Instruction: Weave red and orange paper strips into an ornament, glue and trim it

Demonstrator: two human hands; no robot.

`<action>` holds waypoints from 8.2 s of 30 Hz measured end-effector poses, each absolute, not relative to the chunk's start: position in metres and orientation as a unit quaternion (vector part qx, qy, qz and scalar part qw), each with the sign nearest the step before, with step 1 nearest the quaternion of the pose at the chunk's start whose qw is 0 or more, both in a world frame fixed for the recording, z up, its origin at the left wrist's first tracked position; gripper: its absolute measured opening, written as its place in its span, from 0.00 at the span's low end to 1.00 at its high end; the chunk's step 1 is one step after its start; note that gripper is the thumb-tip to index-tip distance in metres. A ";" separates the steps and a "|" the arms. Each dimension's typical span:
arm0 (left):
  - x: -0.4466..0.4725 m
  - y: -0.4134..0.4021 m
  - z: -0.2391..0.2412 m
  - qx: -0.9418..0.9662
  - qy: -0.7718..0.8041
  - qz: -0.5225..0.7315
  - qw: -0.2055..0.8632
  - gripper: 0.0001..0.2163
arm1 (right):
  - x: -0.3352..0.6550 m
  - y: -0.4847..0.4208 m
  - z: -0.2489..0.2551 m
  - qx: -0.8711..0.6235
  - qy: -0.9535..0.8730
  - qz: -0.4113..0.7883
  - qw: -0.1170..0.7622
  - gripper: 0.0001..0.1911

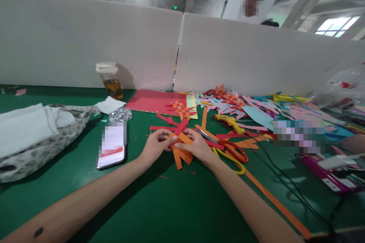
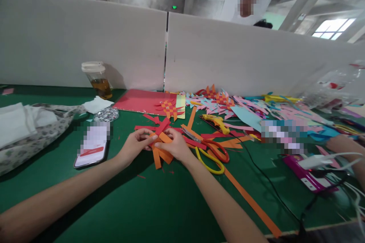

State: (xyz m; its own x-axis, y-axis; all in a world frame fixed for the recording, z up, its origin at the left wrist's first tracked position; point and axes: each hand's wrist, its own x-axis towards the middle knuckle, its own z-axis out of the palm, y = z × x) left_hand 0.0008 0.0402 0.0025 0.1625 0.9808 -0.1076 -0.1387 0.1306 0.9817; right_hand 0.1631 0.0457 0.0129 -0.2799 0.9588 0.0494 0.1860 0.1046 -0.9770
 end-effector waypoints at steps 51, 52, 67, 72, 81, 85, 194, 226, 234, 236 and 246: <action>0.003 0.041 -0.008 0.477 0.438 0.478 0.593 0.16 | 0.172 0.053 0.012 -0.477 -0.475 0.589 0.448 0.27; 0.002 0.041 -0.008 0.475 0.439 0.476 0.595 0.16 | 0.171 0.053 0.011 -0.468 -0.476 0.591 0.452 0.26; 0.003 0.040 -0.005 0.483 0.455 0.436 0.608 0.12 | 0.170 0.056 0.008 -0.502 -0.504 0.531 0.461 0.27; 0.003 0.041 -0.007 0.503 0.449 0.430 0.600 0.11 | 0.171 0.055 0.008 -0.476 -0.505 0.544 0.472 0.26; 0.003 0.041 -0.001 0.498 0.458 0.398 0.619 0.10 | 0.173 0.054 0.008 -0.470 -0.541 0.536 0.447 0.27; 0.003 0.042 -0.002 0.493 0.453 0.398 0.627 0.10 | 0.175 0.054 0.010 -0.464 -0.555 0.539 0.433 0.25; 0.002 0.041 -0.005 0.499 0.476 0.394 0.607 0.13 | 0.193 0.056 0.020 -0.500 -0.628 0.498 0.330 0.14; 0.002 0.040 -0.007 0.549 0.455 0.394 0.580 0.13 | 0.191 0.050 0.024 -0.463 -0.632 0.579 0.225 0.15; 0.002 0.038 -0.010 0.578 0.443 0.386 0.567 0.14 | 0.195 0.049 0.027 -0.498 -0.631 0.562 0.196 0.16; 0.003 0.038 -0.008 0.571 0.443 0.389 0.571 0.14 | 0.196 0.049 0.029 -0.501 -0.632 0.558 0.194 0.16; 0.002 0.037 -0.005 0.607 0.438 0.398 0.531 0.11 | 0.187 0.043 0.034 -0.456 -0.662 0.569 0.173 0.17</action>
